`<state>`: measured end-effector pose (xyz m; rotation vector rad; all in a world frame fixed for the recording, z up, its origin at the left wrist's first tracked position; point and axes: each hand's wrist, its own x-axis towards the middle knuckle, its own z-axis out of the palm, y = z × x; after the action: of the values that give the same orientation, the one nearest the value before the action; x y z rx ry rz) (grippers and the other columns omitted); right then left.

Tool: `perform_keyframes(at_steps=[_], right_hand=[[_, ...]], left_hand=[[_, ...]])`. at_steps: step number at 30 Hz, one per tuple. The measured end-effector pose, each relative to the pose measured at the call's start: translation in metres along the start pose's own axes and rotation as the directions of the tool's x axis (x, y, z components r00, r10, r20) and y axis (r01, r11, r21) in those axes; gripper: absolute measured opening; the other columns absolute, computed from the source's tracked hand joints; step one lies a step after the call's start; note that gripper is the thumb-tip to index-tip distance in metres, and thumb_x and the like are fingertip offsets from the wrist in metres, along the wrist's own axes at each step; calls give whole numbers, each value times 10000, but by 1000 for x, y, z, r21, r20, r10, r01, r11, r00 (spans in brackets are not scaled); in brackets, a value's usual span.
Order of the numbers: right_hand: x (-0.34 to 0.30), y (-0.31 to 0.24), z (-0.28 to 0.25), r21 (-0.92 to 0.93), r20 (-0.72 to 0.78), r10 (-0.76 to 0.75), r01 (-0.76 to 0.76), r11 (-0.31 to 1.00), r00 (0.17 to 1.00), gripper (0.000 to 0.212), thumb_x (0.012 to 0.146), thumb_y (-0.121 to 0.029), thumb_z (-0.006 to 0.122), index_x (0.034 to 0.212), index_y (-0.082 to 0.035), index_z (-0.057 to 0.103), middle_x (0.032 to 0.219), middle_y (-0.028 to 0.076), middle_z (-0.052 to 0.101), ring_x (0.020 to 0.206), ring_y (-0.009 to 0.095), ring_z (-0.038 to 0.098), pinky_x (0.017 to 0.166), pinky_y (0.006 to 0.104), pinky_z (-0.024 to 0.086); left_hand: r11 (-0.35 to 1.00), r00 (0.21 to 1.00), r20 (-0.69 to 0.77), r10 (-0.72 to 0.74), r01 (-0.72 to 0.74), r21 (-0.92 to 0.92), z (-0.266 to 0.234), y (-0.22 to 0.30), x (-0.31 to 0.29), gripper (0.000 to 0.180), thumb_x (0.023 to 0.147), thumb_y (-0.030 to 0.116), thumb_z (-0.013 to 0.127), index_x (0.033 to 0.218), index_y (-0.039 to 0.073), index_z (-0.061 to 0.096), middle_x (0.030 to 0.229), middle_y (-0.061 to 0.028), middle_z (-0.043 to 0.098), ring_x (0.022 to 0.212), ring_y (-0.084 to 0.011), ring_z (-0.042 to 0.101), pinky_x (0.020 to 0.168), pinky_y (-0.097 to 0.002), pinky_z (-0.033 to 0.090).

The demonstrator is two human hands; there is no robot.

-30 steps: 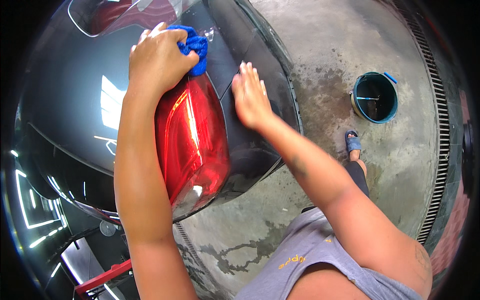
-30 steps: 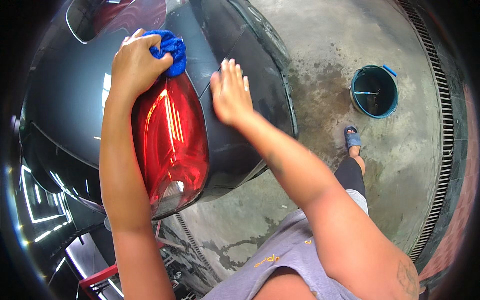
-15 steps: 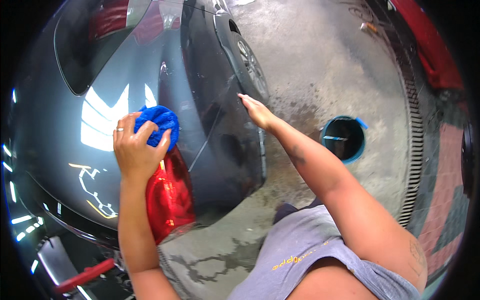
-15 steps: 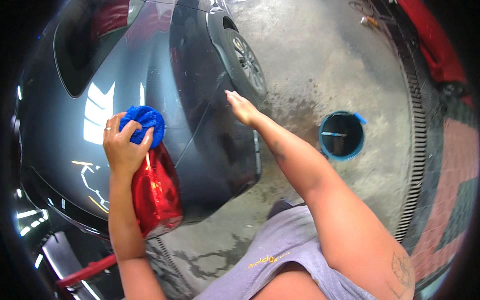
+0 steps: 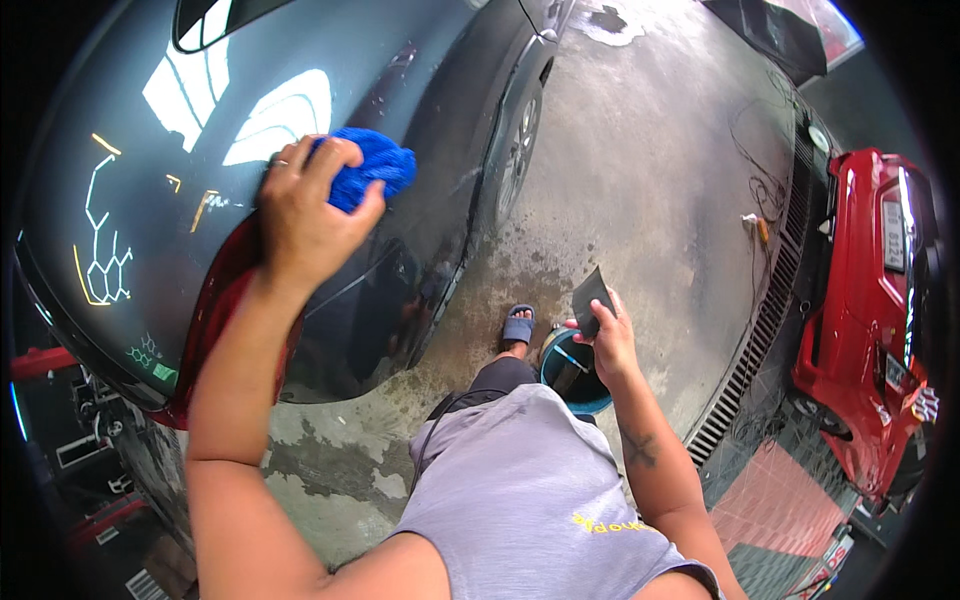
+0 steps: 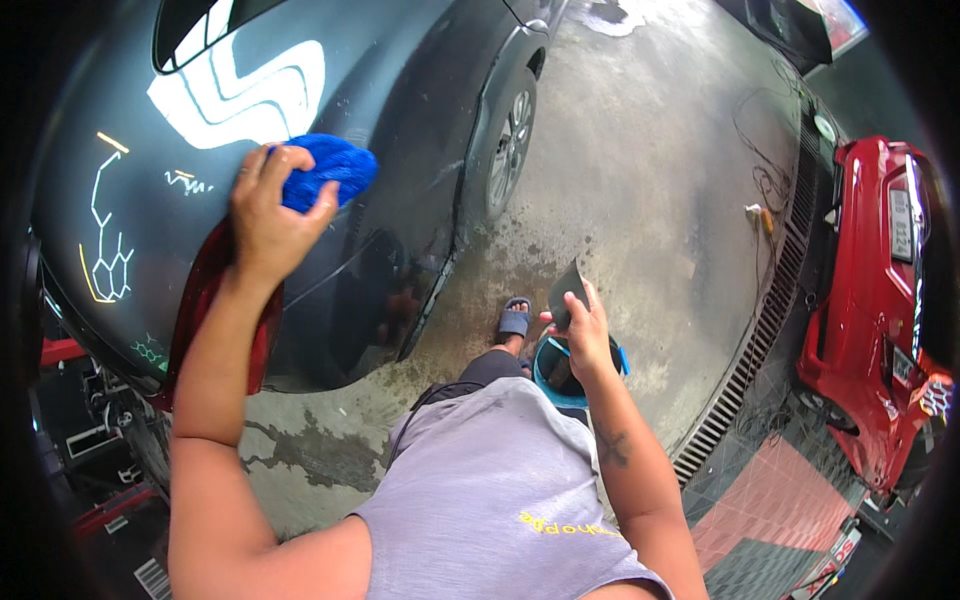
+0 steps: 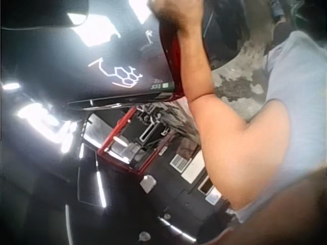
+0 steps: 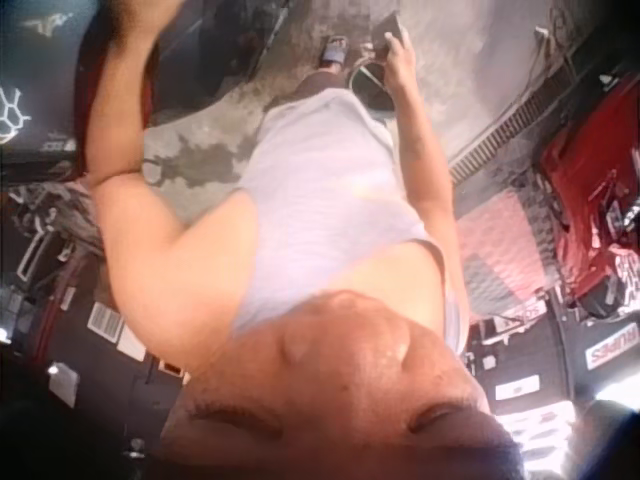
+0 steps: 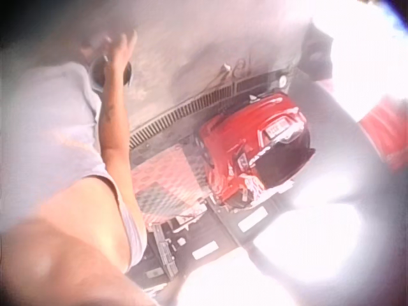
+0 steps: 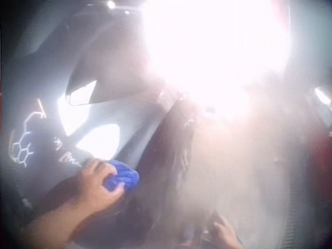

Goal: The person wipes the rear bumper and taillight area of a dark gray car using a blue microfiber cloth and a small abrasive pad. They repeatedly dip the pad into a bucket of water and continue scrubbing the same section of the bumper.

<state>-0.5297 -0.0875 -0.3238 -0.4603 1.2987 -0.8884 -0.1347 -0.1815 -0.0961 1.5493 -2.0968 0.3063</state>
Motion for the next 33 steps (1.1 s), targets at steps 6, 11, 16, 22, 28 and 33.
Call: perform_keyframes(at_steps=[6,11,16,22,28,33], right_hand=[[57,-94,36,319,207,75,-140,938,975,486,1116,-394,623,1512,-122,548,1262,102,698,1035,288,774,733,399,621],[93,-156,31,621,574,-52,-393,679,817,897,1048,-813,427,1558,-86,555,1569,202,598,1449,397,569,1235,592,441],[148,-199,-23,978,208,-706,-163,132,677,922,1006,-832,335,1576,-140,554,1588,198,567,1505,451,475,1240,732,326],[221,-352,-215,377,701,-107,-238,895,705,814,967,-593,683,1579,-84,515,1447,204,679,1082,452,768,752,593,686],[260,-436,-223,-9,936,135,-363,932,325,879,922,-470,731,1638,-44,451,1484,257,656,1081,474,771,880,629,659],[303,-438,-177,-162,924,283,-404,900,259,788,936,-427,705,1583,-23,506,1447,251,674,1152,449,752,984,655,613]], left_hand=[[944,981,-79,-178,148,-294,98,80,52,607,746,152,929,1287,106,656,1195,-148,755,1076,-376,729,955,-483,586],[866,986,-79,-145,88,-492,196,210,93,669,753,258,933,1353,145,661,1153,-132,759,1044,-370,723,934,-512,546],[725,1000,23,19,2,-689,294,340,127,647,882,417,845,1417,124,630,1320,-138,682,1223,-398,658,1076,-558,484],[704,873,108,-476,451,-549,357,374,227,626,999,427,785,1485,77,602,1300,-163,696,1255,-322,676,1060,-472,541],[-125,543,798,-260,801,-585,347,355,261,466,1069,424,750,1353,55,720,1185,-2,729,982,-79,644,817,-300,528],[-138,512,605,-610,683,-717,318,326,216,270,1059,347,775,1148,94,802,1031,54,758,923,-53,658,742,-274,518]])
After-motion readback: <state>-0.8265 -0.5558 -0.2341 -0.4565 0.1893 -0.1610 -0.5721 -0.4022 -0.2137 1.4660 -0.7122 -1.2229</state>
